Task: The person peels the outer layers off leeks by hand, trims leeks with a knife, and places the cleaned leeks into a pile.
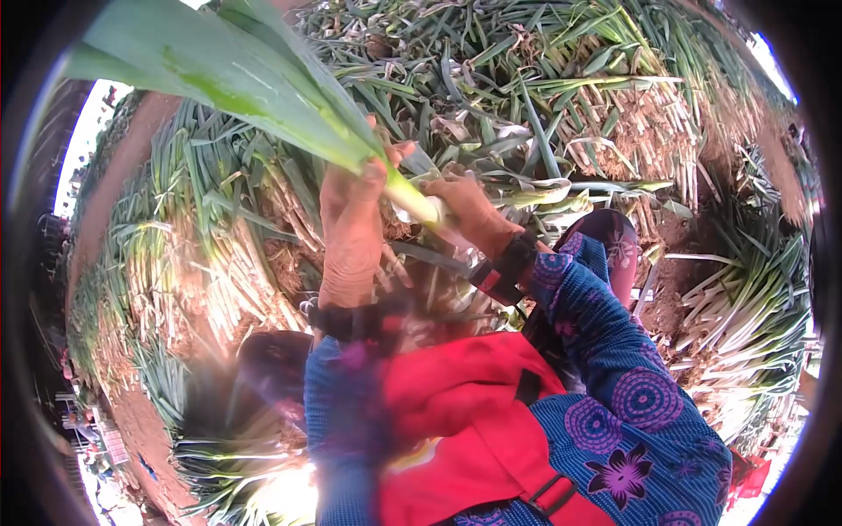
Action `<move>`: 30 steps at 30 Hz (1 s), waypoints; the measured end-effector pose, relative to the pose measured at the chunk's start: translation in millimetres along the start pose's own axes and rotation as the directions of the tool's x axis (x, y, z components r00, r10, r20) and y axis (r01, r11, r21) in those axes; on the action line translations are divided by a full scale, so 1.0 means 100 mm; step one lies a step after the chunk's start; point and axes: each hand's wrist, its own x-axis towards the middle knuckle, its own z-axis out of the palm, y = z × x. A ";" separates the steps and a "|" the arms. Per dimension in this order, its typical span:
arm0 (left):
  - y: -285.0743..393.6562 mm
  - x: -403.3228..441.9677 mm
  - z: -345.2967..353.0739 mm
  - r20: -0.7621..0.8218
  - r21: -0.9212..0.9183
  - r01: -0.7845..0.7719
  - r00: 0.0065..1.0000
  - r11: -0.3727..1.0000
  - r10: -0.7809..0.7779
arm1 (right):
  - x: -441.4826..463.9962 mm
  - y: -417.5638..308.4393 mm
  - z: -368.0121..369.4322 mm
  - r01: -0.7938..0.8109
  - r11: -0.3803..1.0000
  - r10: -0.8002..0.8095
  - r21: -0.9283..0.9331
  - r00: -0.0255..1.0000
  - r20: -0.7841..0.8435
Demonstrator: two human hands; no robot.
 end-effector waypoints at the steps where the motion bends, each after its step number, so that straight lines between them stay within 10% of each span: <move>1: 0.05 -0.03 0.04 -0.031 -0.003 0.014 0.999 1.000 -0.014 | 0.02 0.02 0.02 -0.031 0.998 0.031 0.056 1.000 -0.001; 4: 0.08 -0.10 0.05 -0.068 -0.008 -0.001 0.998 1.000 0.000 | -0.01 0.01 0.11 -0.081 0.994 0.089 0.075 0.989 -0.119; 6: 0.08 -0.12 0.03 -0.087 -0.011 -0.043 0.995 0.999 0.042 | -0.09 0.11 0.09 0.194 0.951 -0.187 -0.242 0.981 0.052; 8: 0.08 -0.13 0.00 -0.120 -0.009 -0.095 0.988 0.995 0.093 | -0.06 0.20 0.10 0.167 0.982 -0.157 -0.084 0.981 0.113; 10: 0.14 -0.14 -0.05 -0.179 0.008 -0.123 0.976 0.992 0.123 | 0.01 0.26 0.22 -0.196 0.846 0.148 0.496 0.980 0.136; 15: 0.55 -0.17 -0.25 -0.222 -0.030 -0.197 0.957 0.980 0.186 | 0.33 0.65 -0.13 0.086 0.974 -0.104 0.210 0.991 0.079; 18: 0.97 -0.27 -0.35 -0.227 -0.095 -0.202 0.958 0.975 0.176 | 0.38 0.39 -0.22 -0.110 0.846 0.188 0.522 0.977 -0.097; 20: 1.21 -0.34 -0.60 -0.221 -0.093 -0.206 0.958 0.974 0.182 | 0.40 0.22 -0.44 0.003 0.896 0.048 0.444 0.993 -0.105; 21: 1.33 -0.38 -0.73 -0.220 -0.089 -0.207 0.958 0.974 0.184 | 0.40 0.12 -0.63 0.196 0.958 -0.213 -0.210 0.975 -0.058; 22: 1.45 -0.42 -0.85 -0.197 -0.054 -0.229 0.957 0.972 0.214 | 0.39 0.01 -0.82 0.289 0.572 -0.458 -0.767 0.889 -0.007; 23: 1.55 -0.46 -1.01 -0.190 -0.091 -0.220 0.961 0.971 0.200 | 0.09 -0.34 -0.74 0.167 0.411 -0.485 -0.896 0.872 -0.060; 24: 1.65 -0.52 -1.18 -0.183 -0.126 -0.210 0.965 0.970 0.185 | 0.36 -0.40 -1.29 0.140 0.196 -0.540 -0.971 0.841 0.012; 26: 1.79 -0.62 -1.52 -0.142 -0.193 -0.208 0.973 0.959 0.182 | 0.60 -0.82 -1.98 -0.205 0.193 -0.457 -0.960 0.847 -0.272; 30: 1.83 -0.73 -1.88 -0.277 -0.093 -0.176 0.950 0.980 0.145 | 0.36 -1.28 -1.93 -0.183 0.651 -0.279 -0.737 0.845 -0.456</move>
